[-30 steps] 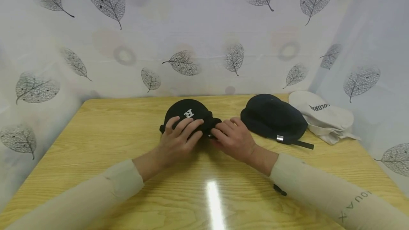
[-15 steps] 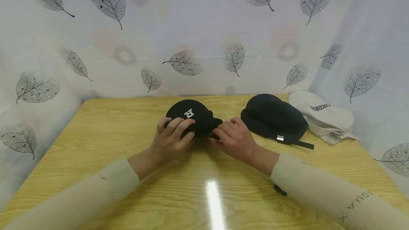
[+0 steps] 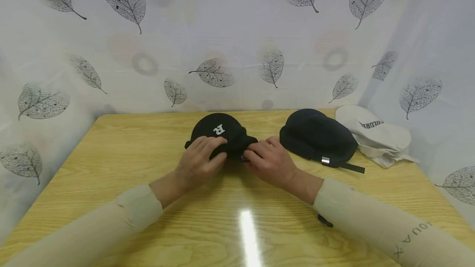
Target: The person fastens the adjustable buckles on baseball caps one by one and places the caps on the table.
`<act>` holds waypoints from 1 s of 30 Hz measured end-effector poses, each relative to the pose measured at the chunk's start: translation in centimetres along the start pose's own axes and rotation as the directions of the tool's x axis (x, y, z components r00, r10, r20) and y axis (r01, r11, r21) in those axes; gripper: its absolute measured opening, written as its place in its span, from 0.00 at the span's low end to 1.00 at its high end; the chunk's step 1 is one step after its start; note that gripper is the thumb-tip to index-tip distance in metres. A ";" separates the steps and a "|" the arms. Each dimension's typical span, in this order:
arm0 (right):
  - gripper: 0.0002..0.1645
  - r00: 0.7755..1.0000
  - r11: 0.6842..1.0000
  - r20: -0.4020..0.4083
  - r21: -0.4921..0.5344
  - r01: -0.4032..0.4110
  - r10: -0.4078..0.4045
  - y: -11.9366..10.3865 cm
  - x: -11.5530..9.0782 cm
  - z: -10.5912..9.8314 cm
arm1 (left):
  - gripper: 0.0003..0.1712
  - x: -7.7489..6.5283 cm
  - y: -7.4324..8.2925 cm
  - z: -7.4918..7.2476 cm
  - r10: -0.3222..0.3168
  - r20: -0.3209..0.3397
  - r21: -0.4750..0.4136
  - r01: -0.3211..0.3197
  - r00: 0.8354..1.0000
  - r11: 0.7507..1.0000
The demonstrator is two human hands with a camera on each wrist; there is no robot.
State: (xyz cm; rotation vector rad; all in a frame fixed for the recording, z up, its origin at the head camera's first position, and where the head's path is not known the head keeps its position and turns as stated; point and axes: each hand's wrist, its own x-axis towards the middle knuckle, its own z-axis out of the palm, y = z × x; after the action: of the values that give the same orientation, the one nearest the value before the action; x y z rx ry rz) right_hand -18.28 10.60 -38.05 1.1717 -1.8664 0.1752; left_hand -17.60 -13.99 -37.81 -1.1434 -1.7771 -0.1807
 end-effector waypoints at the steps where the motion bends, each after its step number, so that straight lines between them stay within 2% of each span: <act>1: 0.13 1.000 1.000 0.014 0.006 0.001 -0.001 0.0 0.0 0.0 | 0.09 0.0 0.0 0.0 -0.007 0.016 -0.028 0.008 1.000 1.000; 5: 0.14 0.998 1.000 0.068 0.025 0.007 -0.009 0.0 -0.2 0.0 | 0.10 -0.2 0.0 -0.2 -0.030 0.120 -0.117 0.044 0.992 0.992; 9: 0.15 0.991 0.999 0.129 0.049 0.017 -0.023 0.1 -0.3 0.0 | 0.03 -0.5 0.0 -0.3 -0.017 0.217 -0.194 0.060 0.976 0.979; 12: 0.17 0.984 0.998 0.175 0.058 0.031 -0.041 0.2 -0.5 0.1 | 0.05 -0.8 -0.1 -0.2 0.018 0.245 -0.260 0.048 0.969 0.964; 14: 0.17 0.979 0.997 0.195 0.059 0.040 -0.051 0.2 -0.6 0.2 | 0.03 -1.0 -0.2 -0.2 0.045 0.245 -0.293 0.029 0.969 0.956; 16: 0.16 0.977 0.997 0.205 0.057 0.046 -0.056 0.2 -0.6 0.2 | 0.07 -1.1 -0.2 -0.2 0.064 0.236 -0.310 0.013 0.970 0.951; 19: 0.16 0.977 0.997 0.207 0.057 0.048 -0.059 0.1 -0.6 0.3 | 0.13 -1.3 -0.2 -0.2 0.071 0.212 -0.306 -0.003 0.975 0.952; 21: 0.18 0.979 0.997 0.197 0.063 0.047 -0.059 0.1 -0.6 0.2 | 0.13 -1.2 -0.2 -0.3 0.057 0.214 -0.289 0.007 0.975 0.957; 24: 0.24 0.983 0.997 0.175 0.068 0.035 -0.046 0.0 -0.4 0.2 | 0.24 -1.2 0.0 -0.4 0.021 0.234 -0.261 0.042 0.972 0.965; 27: 0.27 0.984 0.998 0.176 0.065 0.002 -0.013 0.0 -0.3 0.1 | 0.31 -1.1 0.1 -0.5 -0.011 0.258 -0.211 0.067 0.966 0.975; 30: 0.32 0.976 0.999 0.218 0.045 -0.022 0.011 0.0 -0.2 0.1 | 0.29 -1.1 0.2 -0.6 -0.074 0.313 -0.126 0.118 0.947 0.985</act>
State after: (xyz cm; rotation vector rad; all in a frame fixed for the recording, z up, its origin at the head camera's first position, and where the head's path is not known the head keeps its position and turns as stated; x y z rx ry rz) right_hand -18.34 10.72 -38.28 1.2490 -2.0733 0.1037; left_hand -17.01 -14.92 -38.44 -1.2396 -2.1267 -0.2001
